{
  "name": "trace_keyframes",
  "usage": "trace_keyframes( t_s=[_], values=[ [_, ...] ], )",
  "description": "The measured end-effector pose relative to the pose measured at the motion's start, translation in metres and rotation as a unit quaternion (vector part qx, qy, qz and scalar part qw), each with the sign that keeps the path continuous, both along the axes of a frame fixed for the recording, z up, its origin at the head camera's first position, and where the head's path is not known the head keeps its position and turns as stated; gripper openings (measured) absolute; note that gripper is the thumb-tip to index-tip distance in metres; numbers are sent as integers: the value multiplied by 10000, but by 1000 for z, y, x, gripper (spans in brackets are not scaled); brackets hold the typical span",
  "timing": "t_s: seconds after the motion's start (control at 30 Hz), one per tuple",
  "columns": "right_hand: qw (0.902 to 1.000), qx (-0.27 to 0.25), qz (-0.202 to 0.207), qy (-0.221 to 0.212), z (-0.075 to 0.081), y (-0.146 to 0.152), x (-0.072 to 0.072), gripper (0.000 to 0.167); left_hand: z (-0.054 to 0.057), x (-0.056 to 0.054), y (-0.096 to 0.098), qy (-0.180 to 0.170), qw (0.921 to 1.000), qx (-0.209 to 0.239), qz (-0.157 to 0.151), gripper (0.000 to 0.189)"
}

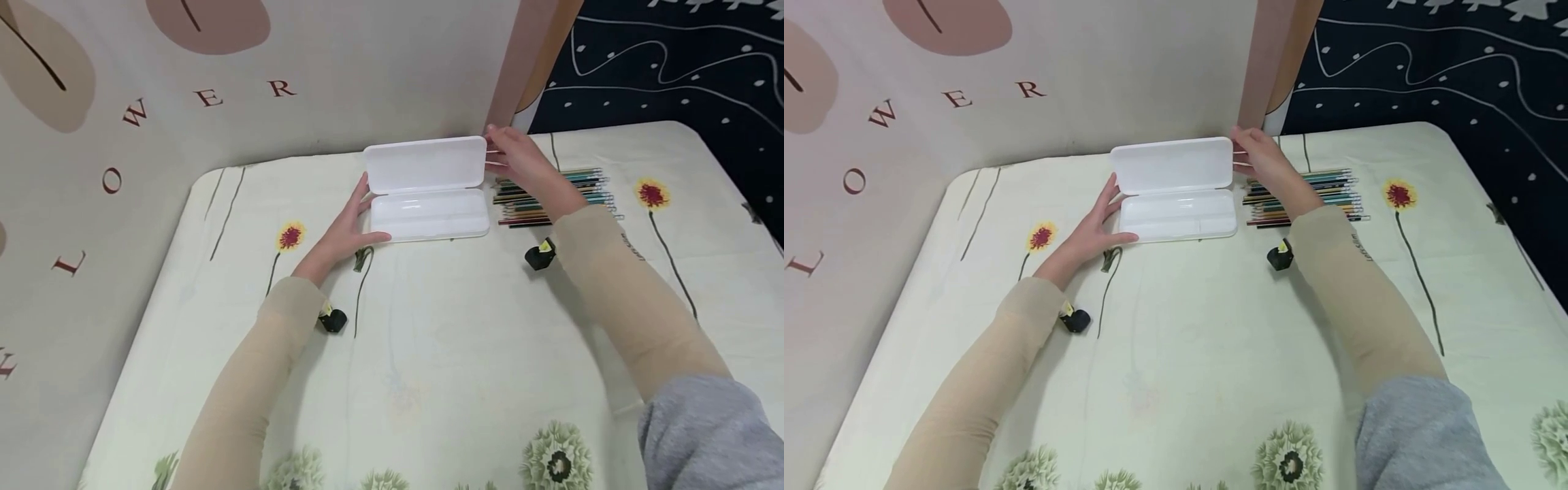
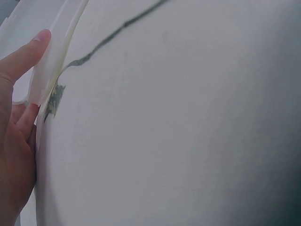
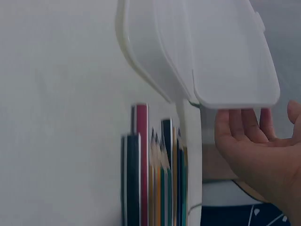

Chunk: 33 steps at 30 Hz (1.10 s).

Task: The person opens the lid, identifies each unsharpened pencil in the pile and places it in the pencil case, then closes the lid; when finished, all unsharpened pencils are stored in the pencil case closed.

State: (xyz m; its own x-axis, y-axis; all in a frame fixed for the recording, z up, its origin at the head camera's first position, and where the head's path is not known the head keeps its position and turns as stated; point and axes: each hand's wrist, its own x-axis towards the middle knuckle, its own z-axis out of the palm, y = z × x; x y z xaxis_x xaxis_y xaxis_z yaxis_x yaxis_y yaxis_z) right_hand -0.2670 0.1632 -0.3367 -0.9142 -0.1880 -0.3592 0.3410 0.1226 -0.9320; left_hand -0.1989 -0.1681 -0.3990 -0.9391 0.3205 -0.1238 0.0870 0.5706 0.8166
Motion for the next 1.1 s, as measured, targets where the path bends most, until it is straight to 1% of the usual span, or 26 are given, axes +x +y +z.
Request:
trace_keyframes(
  t_s=[0.07, 0.2, 0.3, 0.47, 0.63, 0.83, 0.93, 1.0, 1.1],
  values=[
    [9999, -115, -74, -14, 2, 8, 2, 55, 0, 0, -1, -38, 10000, -27, 4, 121],
    [9996, -256, -149, -19, 6, 25, 4, 36, -1, 0, -2, -77, 10000, -9, 8, 121],
    [9989, -402, -233, 41, 8, 39, 7, 30, -3, -1, -3, -72, 10000, 5, -1, 121],
    [9959, -752, -487, 88, 10, 64, 14, 35, -3, -2, -3, -51, 10000, -18, -46, 121],
    [9916, -1045, -758, 72, 10, 89, 21, 36, -3, -2, -2, -22, 9999, -90, -46, 121],
    [9868, -1303, -957, 92, 5, 118, 28, 35, -2, -1, -1, -2, 9998, -183, -30, 120],
    [9823, -1523, -1093, 23, 3, 132, 32, 39, -2, -1, 0, 0, 9997, -240, -12, 121],
    [9807, -1573, -1161, 23, 1, 140, 35, 41, -2, -2, 1, 10, 9997, -256, -8, 121],
    [9782, -1652, -1255, 34, -1, 152, 39, 40, -1, -2, 2, 34, 9996, -290, -13, 123]
  ],
)
